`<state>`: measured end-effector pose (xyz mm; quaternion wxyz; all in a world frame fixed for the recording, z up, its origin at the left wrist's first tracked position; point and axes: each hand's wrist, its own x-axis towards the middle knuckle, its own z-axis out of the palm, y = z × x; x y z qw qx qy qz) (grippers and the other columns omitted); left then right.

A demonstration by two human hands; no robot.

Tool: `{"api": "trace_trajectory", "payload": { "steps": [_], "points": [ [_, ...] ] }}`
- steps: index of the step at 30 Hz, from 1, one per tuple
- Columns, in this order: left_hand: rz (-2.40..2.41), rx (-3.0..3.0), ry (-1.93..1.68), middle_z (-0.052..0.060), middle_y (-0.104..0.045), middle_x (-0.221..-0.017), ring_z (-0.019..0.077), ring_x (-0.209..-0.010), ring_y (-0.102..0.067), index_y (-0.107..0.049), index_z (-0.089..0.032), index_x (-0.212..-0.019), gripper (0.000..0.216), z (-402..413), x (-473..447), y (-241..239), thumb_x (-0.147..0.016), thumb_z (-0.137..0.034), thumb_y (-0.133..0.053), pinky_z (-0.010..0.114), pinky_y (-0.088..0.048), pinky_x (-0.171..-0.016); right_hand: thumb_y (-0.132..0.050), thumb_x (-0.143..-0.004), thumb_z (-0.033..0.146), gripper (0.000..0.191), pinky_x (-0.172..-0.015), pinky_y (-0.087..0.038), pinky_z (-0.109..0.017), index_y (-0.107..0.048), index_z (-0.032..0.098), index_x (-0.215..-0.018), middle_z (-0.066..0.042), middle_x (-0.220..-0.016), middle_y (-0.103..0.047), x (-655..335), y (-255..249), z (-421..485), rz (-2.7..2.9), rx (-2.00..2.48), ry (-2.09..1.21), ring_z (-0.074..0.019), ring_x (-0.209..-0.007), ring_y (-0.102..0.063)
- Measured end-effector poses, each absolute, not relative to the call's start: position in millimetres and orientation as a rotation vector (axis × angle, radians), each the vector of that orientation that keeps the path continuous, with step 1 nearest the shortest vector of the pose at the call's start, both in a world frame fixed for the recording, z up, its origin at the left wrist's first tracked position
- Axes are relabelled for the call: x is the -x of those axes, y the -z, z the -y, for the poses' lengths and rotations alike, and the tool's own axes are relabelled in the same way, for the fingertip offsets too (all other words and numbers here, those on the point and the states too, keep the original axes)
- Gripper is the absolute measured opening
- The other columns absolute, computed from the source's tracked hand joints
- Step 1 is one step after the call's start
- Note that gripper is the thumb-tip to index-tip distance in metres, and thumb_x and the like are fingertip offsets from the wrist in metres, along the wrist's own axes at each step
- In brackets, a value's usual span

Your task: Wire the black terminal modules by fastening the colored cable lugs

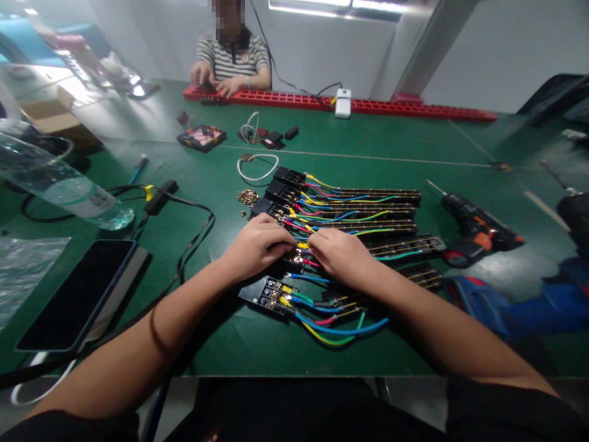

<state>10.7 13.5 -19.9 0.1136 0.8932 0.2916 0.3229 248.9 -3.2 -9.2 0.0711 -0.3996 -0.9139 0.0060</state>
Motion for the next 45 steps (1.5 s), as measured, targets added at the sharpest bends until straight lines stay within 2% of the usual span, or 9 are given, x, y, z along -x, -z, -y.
{"api": "trace_trajectory", "payload": {
  "steps": [5, 9, 16, 21, 27, 39, 45],
  "points": [
    [-0.849, -2.677, -0.893, 0.004, -0.077, -0.095, 0.0172, -0.087, -0.066, -0.072, -0.02, -0.104, 0.014, -14, -8, 17, -0.096, -0.023, -0.06, 0.035, -0.047, -0.087, -0.048, -0.103, 0.024, 0.02, -0.069, -0.033, -0.03, -0.065, 0.015, -0.098, -0.009, -0.092, -0.068, -249, 8, 3, 2.749, 1.213, -0.029, -0.0183, -0.08, -0.054],
    [-0.885, -2.677, -0.847, 0.01, -0.074, -0.108, 0.0215, -0.098, -0.065, -0.068, -0.018, -0.116, 0.025, -15, 3, 16, -0.097, -0.032, -0.061, 0.037, -0.049, -0.09, -0.047, -0.103, 0.023, 0.021, -0.068, -0.033, -0.03, -0.065, 0.014, -0.098, -0.009, -0.093, -0.067, -249, 8, 4, 2.759, 1.218, -0.022, -0.0184, -0.081, -0.054],
    [-0.892, -2.561, -0.78, 0.011, -0.072, -0.118, 0.0224, -0.109, -0.066, -0.068, -0.019, -0.122, 0.035, -17, 23, 21, -0.095, -0.04, -0.065, 0.037, -0.053, -0.097, -0.049, -0.1, 0.021, 0.017, -0.069, -0.034, -0.03, -0.065, 0.015, -0.098, -0.009, -0.093, -0.066, -249, 9, 4, 2.751, 1.213, -0.023, -0.0184, -0.081, -0.052],
    [-0.823, -2.524, -0.72, 0.012, -0.073, -0.12, 0.0231, -0.11, -0.069, -0.069, -0.019, -0.123, 0.04, -18, 26, 19, -0.091, -0.043, -0.07, 0.038, -0.056, -0.097, -0.047, -0.1, 0.019, 0.02, -0.073, -0.036, -0.03, -0.066, 0.014, -0.093, -0.009, -0.09, -0.065, -249, 10, 3, 2.719, 1.175, -0.043, -0.0189, -0.081, -0.052],
    [-0.791, -2.549, -0.644, 0.011, -0.072, -0.124, 0.0232, -0.114, -0.069, -0.067, -0.021, -0.129, 0.044, -19, 28, 17, -0.088, -0.036, -0.073, 0.038, -0.055, -0.1, -0.046, -0.1, 0.018, 0.022, -0.074, -0.037, -0.031, -0.066, 0.014, -0.091, -0.009, -0.088, -0.065, -248, 10, 2, 2.7, 1.151, -0.061, -0.0194, -0.08, -0.051],
    [-0.868, -2.62, -0.555, 0.01, -0.071, -0.121, 0.023, -0.11, -0.066, -0.062, -0.022, -0.132, 0.045, -10, 20, 11, -0.088, -0.021, -0.071, 0.036, -0.053, -0.095, -0.05, -0.1, 0.022, 0.021, -0.074, -0.037, -0.031, -0.067, 0.014, -0.091, -0.009, -0.086, -0.066, -247, 13, 1, 2.711, 1.161, -0.059, -0.0201, -0.081, -0.052],
    [-0.856, -2.646, -0.571, 0.009, -0.072, -0.121, 0.0232, -0.108, -0.068, -0.063, -0.023, -0.13, 0.04, -9, 18, 12, -0.09, -0.021, -0.068, 0.035, -0.055, -0.094, -0.05, -0.1, 0.023, 0.021, -0.074, -0.038, -0.031, -0.067, 0.015, -0.09, -0.009, -0.086, -0.066, -248, 14, 1, 2.692, 1.167, -0.071, -0.02, -0.081, -0.052]
  ]
}}
